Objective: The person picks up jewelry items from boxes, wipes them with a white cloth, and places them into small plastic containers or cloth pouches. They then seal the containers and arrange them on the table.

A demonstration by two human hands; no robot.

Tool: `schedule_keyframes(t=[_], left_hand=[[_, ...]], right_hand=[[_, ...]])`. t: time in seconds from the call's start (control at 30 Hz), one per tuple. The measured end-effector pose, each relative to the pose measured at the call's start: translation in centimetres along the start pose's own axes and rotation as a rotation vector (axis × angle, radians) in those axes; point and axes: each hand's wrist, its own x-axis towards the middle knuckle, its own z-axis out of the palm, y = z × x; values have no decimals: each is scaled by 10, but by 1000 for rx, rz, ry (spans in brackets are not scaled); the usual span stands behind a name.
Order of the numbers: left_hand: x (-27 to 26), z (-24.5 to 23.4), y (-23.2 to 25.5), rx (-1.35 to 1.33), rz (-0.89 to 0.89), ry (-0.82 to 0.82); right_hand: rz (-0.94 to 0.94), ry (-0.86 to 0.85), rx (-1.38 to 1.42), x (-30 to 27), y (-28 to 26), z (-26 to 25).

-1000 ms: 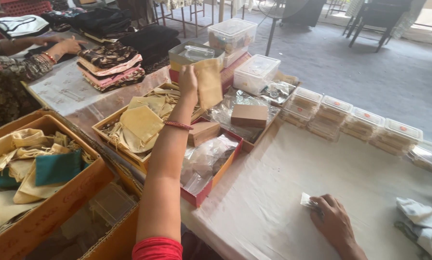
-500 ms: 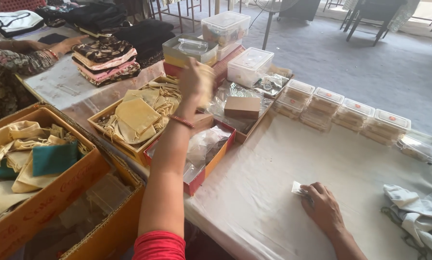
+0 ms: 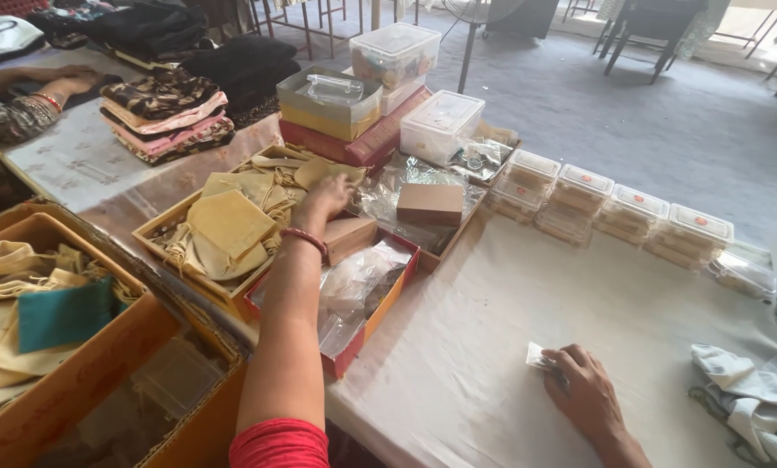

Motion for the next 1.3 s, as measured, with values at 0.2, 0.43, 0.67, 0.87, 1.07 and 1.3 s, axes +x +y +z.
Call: schedule_keyframes(t=[0.2,0.43,0.67,0.87,1.07,1.3], left_hand=[[-23,-51,-3,212,116,-16],[-48,-113,-35,-94,-176,269],[-43,-96,-81,274,-264,159],[-18,-80,-104,268,-270,140],[-23,-92,-93,272,-201,265],[-23,-146,-27,52,108,790]], right_hand=[[72,-38,-2,2,2,3],[69,-59,-15,2,6,6],[46,-26,24,1,16,15],[61,-17,11,0,19,17],[100,-46,6,3,27,27],[126,-60,0,2,15,18]])
